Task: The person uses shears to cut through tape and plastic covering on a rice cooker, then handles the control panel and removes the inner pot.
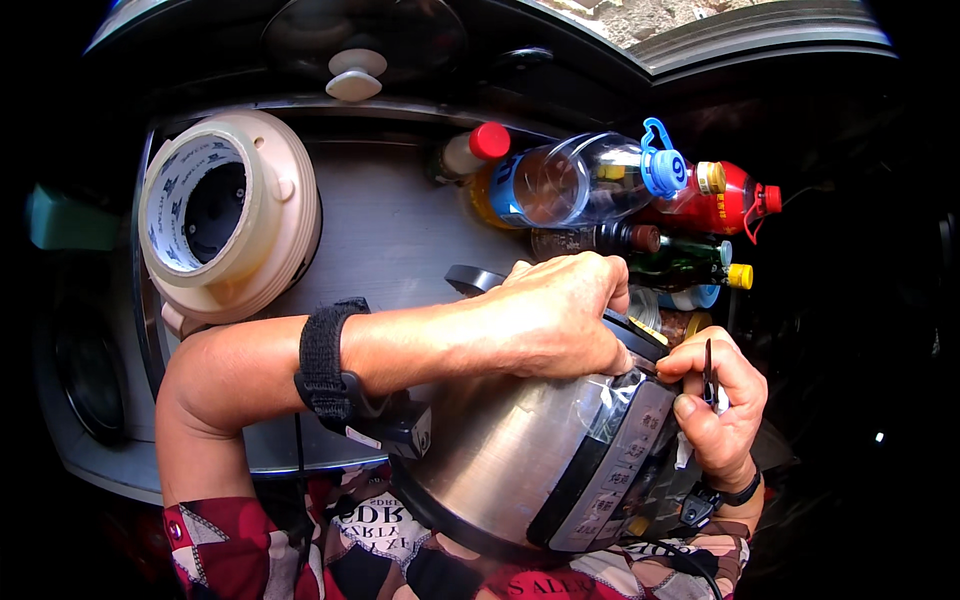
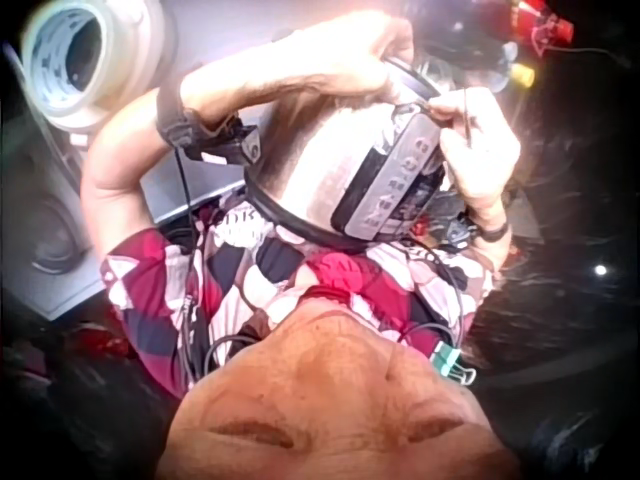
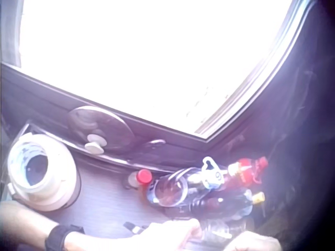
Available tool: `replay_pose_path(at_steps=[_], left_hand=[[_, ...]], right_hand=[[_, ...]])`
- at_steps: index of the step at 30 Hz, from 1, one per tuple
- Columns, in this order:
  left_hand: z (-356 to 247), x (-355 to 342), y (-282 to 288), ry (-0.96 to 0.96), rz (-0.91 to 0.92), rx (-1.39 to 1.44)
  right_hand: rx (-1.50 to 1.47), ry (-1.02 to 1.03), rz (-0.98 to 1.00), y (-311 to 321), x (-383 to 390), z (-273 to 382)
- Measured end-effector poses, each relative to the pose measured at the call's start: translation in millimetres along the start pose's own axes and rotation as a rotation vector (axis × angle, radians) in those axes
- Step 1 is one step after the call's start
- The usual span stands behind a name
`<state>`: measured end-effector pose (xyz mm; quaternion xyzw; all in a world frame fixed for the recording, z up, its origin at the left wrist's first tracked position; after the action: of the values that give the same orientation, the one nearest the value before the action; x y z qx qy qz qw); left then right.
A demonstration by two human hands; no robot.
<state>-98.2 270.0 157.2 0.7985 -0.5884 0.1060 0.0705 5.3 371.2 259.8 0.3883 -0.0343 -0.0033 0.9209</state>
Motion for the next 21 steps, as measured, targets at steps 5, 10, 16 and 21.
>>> replay_pose_path(at_steps=[5,10,16,21], left_hand=[[-2.5,2.9,0.8,0.054,-0.003,0.003],[-1.5,5.6,-6.5,-0.148,-0.191,-0.12],[2.4,12.4,-8.6,-0.197,-0.196,-0.098],[10.7,9.5,-8.1,-0.236,-0.133,-0.031]], right_hand=[[0.066,0.032,0.011,-1.9,-3.0,2.9],[0.144,0.171,0.158,-6.6,-9.8,10.8],[0.272,0.158,0.247,-9.7,-14.2,17.1],[0.38,0.218,0.219,-16.4,-11.5,23.9]])
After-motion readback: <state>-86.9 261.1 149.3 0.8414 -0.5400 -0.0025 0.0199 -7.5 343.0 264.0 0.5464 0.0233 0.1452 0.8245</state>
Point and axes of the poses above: each hand's wrist, its own x-axis away from the middle knuckle, its own y-axis out of the back of the hand, z = x × y, the point moved 6 cm from there along -x, towards the middle knuckle, and after that the axes turned 7 degrees about y, right-handed, at the moved point
